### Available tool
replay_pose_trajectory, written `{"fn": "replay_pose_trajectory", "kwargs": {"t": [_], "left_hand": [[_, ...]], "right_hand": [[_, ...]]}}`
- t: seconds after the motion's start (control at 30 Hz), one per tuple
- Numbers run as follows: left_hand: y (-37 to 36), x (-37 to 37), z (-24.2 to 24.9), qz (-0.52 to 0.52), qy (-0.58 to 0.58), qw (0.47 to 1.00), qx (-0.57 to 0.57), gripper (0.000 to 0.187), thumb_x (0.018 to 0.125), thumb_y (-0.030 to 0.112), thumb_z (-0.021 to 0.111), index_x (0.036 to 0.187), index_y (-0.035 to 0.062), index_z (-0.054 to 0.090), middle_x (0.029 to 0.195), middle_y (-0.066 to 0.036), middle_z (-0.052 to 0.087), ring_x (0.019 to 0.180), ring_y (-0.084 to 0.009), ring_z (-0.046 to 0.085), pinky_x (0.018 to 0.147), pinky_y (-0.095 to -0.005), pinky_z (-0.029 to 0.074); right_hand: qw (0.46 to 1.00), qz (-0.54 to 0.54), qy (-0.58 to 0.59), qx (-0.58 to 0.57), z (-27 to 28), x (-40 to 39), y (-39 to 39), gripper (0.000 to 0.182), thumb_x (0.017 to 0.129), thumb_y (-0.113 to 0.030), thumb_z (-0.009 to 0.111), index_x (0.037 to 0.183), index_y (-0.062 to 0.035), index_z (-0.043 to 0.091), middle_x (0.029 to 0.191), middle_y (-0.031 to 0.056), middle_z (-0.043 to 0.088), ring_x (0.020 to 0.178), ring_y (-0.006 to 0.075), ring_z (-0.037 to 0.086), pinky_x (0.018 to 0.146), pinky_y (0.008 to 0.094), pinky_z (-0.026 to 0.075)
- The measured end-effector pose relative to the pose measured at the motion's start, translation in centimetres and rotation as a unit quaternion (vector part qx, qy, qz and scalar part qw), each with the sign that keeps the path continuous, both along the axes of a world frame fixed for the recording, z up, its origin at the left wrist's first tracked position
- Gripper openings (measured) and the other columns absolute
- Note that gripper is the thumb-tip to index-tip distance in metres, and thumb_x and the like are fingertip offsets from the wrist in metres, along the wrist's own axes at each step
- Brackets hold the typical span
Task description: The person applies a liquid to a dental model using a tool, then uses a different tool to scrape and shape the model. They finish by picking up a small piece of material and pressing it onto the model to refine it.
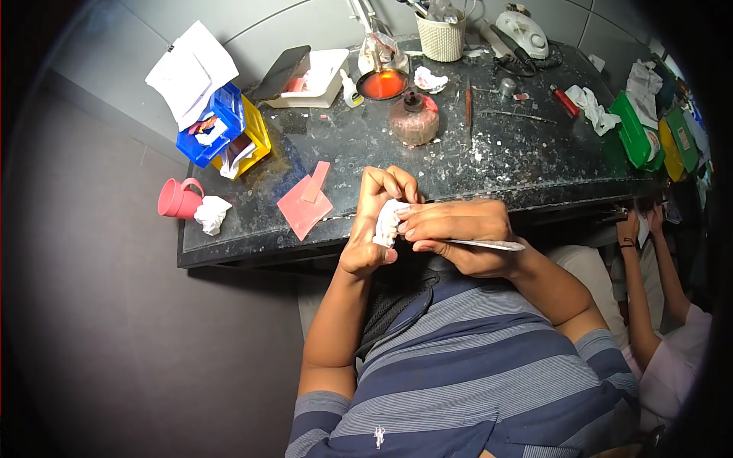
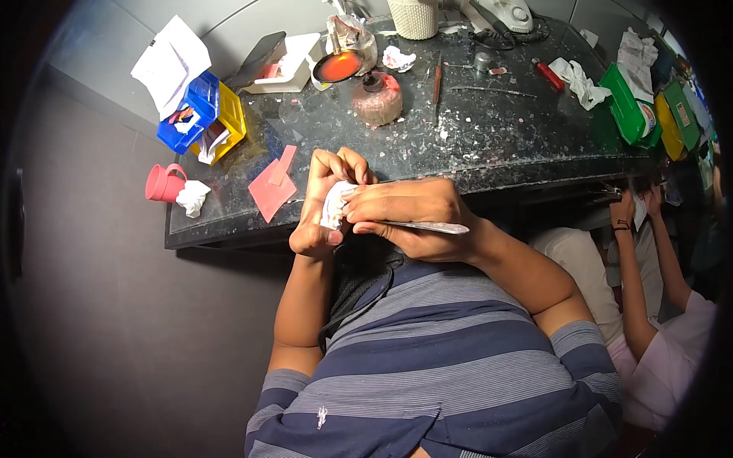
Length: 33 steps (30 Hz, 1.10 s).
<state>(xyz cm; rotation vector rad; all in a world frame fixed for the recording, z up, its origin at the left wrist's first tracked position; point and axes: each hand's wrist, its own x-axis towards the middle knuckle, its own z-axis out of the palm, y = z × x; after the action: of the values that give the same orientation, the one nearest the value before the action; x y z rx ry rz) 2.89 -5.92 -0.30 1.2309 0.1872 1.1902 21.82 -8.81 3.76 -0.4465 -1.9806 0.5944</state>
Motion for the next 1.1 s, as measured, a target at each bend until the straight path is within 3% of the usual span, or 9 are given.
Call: {"fn": "replay_pose_trajectory", "kwargs": {"t": [0.37,0.87,1.1], "left_hand": [[-0.13,0.11,-0.03,0.009,0.009,1.000,-0.007,0.073,0.049,0.025,0.070,0.110,0.0095,0.035,0.107,-0.014,0.044,0.098,-0.0238,0.048,0.092,-0.0365,0.042],[-0.18,0.16,-0.15,0.022,0.025,0.999,0.008,0.073,0.049,0.025,0.069,0.111,0.0093,0.035,0.108,-0.014,0.043,0.097,-0.0229,0.047,0.090,-0.0345,0.041],[-0.27,0.30,-0.21,0.046,0.031,0.998,0.011,0.072,0.050,0.026,0.069,0.110,0.0074,0.034,0.106,-0.015,0.043,0.094,-0.0254,0.048,0.089,-0.0380,0.042]], "right_hand": [[1.000,-0.003,0.002,-0.023,0.01,0.09,-0.07,0.015,0.084,-0.007,0.079,0.098,-0.0026,0.075,0.102,0.0118,0.076,0.102,0.0275,0.074,0.090,0.0366,0.060],[0.998,0.025,0.004,-0.053,-0.17,0.45,0.41,0.015,0.085,-0.010,0.079,0.098,-0.0020,0.076,0.100,0.0126,0.077,0.095,0.0259,0.075,0.086,0.0346,0.059],[0.996,0.030,0.000,-0.079,-0.12,0.72,0.51,0.015,0.086,-0.011,0.079,0.098,-0.0021,0.077,0.099,0.0131,0.077,0.093,0.0260,0.075,0.085,0.0351,0.059]]}}
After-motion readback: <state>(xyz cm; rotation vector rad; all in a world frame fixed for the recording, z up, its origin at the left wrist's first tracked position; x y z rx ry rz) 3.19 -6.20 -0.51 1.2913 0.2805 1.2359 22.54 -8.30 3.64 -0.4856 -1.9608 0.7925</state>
